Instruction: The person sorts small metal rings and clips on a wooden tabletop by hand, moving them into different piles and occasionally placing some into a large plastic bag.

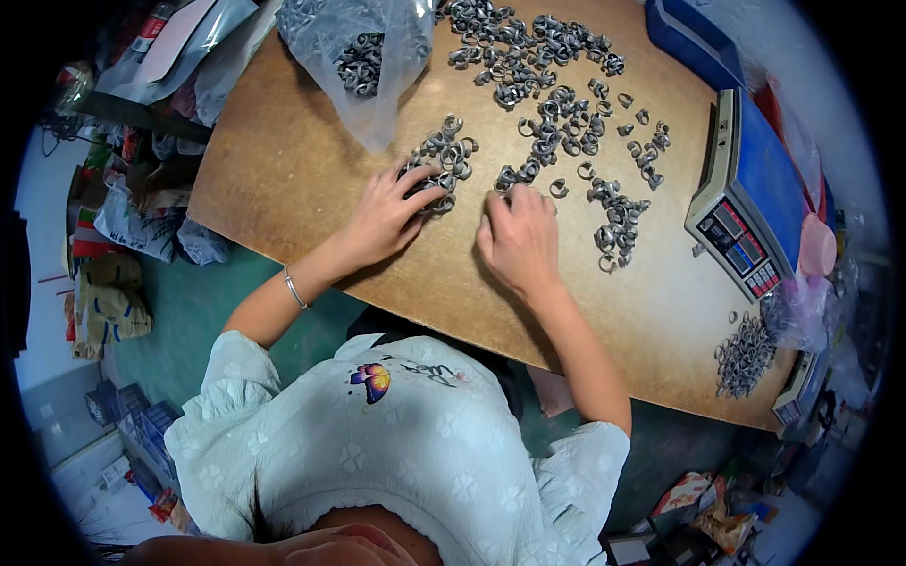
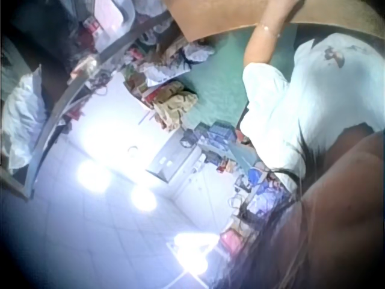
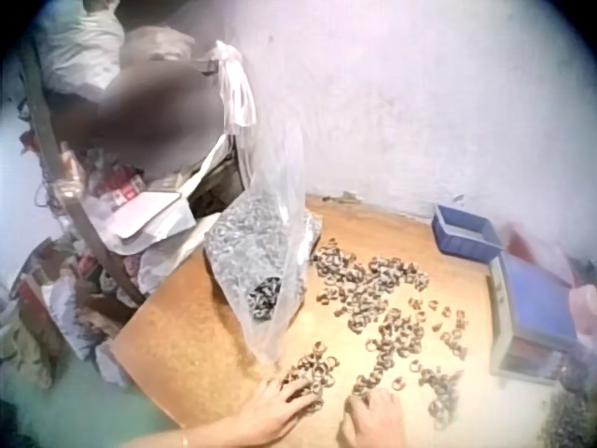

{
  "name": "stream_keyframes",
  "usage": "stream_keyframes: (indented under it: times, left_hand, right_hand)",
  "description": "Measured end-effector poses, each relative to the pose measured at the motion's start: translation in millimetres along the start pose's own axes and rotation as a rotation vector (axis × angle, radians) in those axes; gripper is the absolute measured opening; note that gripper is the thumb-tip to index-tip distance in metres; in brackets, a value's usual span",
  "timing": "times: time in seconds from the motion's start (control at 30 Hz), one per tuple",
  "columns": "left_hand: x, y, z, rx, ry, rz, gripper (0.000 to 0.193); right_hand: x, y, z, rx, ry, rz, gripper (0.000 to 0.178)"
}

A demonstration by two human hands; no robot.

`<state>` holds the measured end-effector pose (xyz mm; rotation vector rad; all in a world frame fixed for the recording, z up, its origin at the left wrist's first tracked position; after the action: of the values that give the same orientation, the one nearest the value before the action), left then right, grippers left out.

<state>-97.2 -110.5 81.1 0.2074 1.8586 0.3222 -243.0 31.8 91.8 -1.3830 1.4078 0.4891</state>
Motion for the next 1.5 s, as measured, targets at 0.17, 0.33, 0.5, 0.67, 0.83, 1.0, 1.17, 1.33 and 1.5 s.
stream_keyframes:
  times: [0.17, 0.33, 0.5, 0.67, 0.83, 1.0, 1.17, 1.33, 1.5]
  left_hand:
    - [-8.2, -17.2, 20.9, -0.19, 0.256, 0.1, 0.037]
    - [-14.0, -24.4, 21.6, -0.36, 0.498, 0.386, 0.027]
    - [-10.2, -35.7, 21.4, -0.526, 0.793, 0.994, 0.023]
    - [-16.1, -47.6, 21.3, -0.566, 0.783, 1.186, 0.027]
    - [-26.8, -19.2, -5.6, -0.411, 0.508, 0.822, 0.023]
    - [14.8, 9.7, -30.1, -0.047, 0.101, 0.161, 0.035]
    - [6.7, 38.3, 0.6, 0.055, -0.107, 0.049, 0.046]
    - [-16.0, 4.3, 24.2, -0.301, 0.218, -0.058, 0.042]
    - [-18.4, -30.2, 43.2, -0.311, 0.218, 0.103, 0.034]
  right_hand:
    - [-7.1, 34.7, 8.8, 0.038, 0.041, 0.251, 0.022]
    - [-0.8, 1.0, -19.6, -0.022, 0.061, 0.036, 0.024]
    - [39.2, -7.2, -43.9, -0.181, 0.001, 0.171, 0.012]
    - [22.4, 11.6, -39.5, -0.056, 0.101, -0.097, 0.01]
    - [8.2, 23.4, -24.0, 0.708, -0.074, -1.37, 0.019]
    - [13.9, 46.4, -13.6, 0.849, -0.194, -1.899, 0.022]
    - [0.1, 19.7, -24.0, 0.915, -0.144, -1.374, 0.019]
    - [20.9, -26.9, -26.0, 0.148, -0.136, -0.364, 0.031]
    - [33.9, -25.8, -17.8, -0.082, -0.244, 0.097, 0.027]
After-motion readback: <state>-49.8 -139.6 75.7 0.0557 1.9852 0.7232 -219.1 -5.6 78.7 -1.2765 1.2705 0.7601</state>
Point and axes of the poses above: each hand's wrist, its own z-axis away from the middle knuckle, its own x-axis out of the palm, y = z × x, the point moved 2 cm from there along -z, towards the middle knuckle, and after that the axes turned 5 degrees about x, right-handed, at the moved point
